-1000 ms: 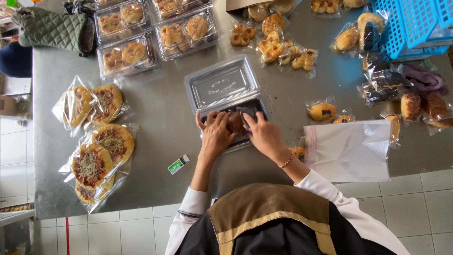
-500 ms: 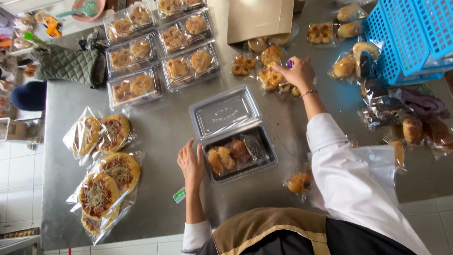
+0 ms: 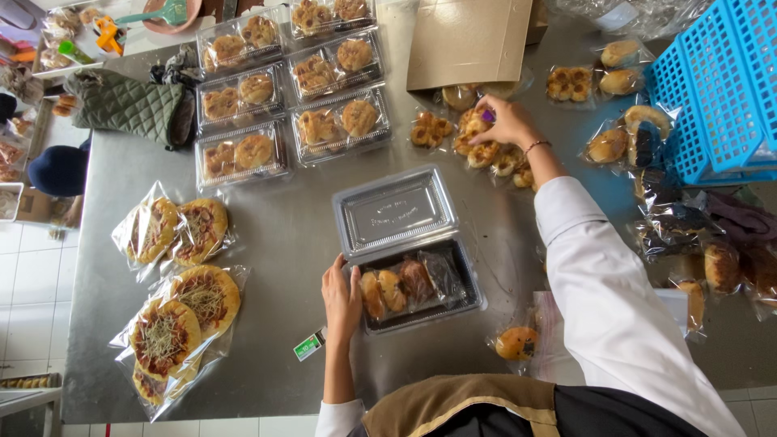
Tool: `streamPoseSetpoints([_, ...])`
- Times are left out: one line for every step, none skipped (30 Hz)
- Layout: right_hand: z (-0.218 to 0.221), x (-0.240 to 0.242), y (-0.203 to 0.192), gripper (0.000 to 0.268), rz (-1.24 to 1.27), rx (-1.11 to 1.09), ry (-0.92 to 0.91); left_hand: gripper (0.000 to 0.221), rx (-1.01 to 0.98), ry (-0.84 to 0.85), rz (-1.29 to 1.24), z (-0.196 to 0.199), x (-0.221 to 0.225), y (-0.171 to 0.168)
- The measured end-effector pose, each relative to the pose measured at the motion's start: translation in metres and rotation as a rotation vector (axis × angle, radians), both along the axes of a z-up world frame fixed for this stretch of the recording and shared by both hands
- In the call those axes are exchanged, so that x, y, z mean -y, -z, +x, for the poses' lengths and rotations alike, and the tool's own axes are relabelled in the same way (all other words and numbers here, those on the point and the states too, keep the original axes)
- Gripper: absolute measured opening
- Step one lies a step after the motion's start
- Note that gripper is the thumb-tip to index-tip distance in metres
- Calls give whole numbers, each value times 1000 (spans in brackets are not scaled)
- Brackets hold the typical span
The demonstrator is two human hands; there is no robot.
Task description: The person places several baked pastries into clear plastic containers and seals the containers using a hand-held tape dispenser.
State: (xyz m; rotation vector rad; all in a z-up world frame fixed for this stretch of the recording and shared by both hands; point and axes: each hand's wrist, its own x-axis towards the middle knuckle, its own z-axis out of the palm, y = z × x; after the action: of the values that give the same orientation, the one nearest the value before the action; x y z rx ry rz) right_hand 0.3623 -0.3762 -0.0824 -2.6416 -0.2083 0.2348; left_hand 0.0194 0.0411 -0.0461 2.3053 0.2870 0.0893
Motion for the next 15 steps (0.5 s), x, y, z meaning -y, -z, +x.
streamPoseSetpoints([-3,-3,-3,75,140,154,-70,56,-22,-7,-45,0,1,-1])
streamPoseSetpoints([-7,-7,-8,66,280,307,-142,56,-24,-9,-45,1,1,-3])
streamPoseSetpoints([-19,-9,-22,66,280,303,-142,57,-44,-11,-44,1,3,-4])
streamPoseSetpoints([-38,-11,-40,57,266,311,-43,58,-64,-13,-42,1,4,-6])
streamPoseSetpoints([-64,-16,-60,47,250,313,52,58,-73,-18,-46,-1,6,-8])
streamPoseSetpoints([-92,-25,-81,47,355,368,17,59,50,-4,22,-1,7,-12])
streamPoseSetpoints([-123,-38,-98,47,464,422,-18,59,172,10,94,-1,8,-19])
streamPoseSetpoints([-158,-53,-111,46,575,338,-10,59,162,4,94,-3,11,-28])
streamPoseSetpoints([-190,-73,-121,44,684,261,-3,70,310,74,131,-5,15,-39])
streamPoseSetpoints([-219,-98,-125,42,777,189,-34,81,458,145,169,-7,20,-50])
streamPoseSetpoints([-244,-120,-125,39,867,112,-63,89,514,233,167,-11,27,-59])
streamPoseSetpoints([-262,-141,-121,36,729,126,-108,96,570,321,165,-12,35,-64])
streamPoseSetpoints([-277,-159,-114,33,593,132,-152,96,555,316,164,-13,44,-65])
streamPoseSetpoints([-286,-168,-107,33,594,117,-153,95,466,370,302,-11,52,-62])
streamPoseSetpoints([-293,-176,-100,27,659,289,-186,95,378,427,441,-10,54,-59])
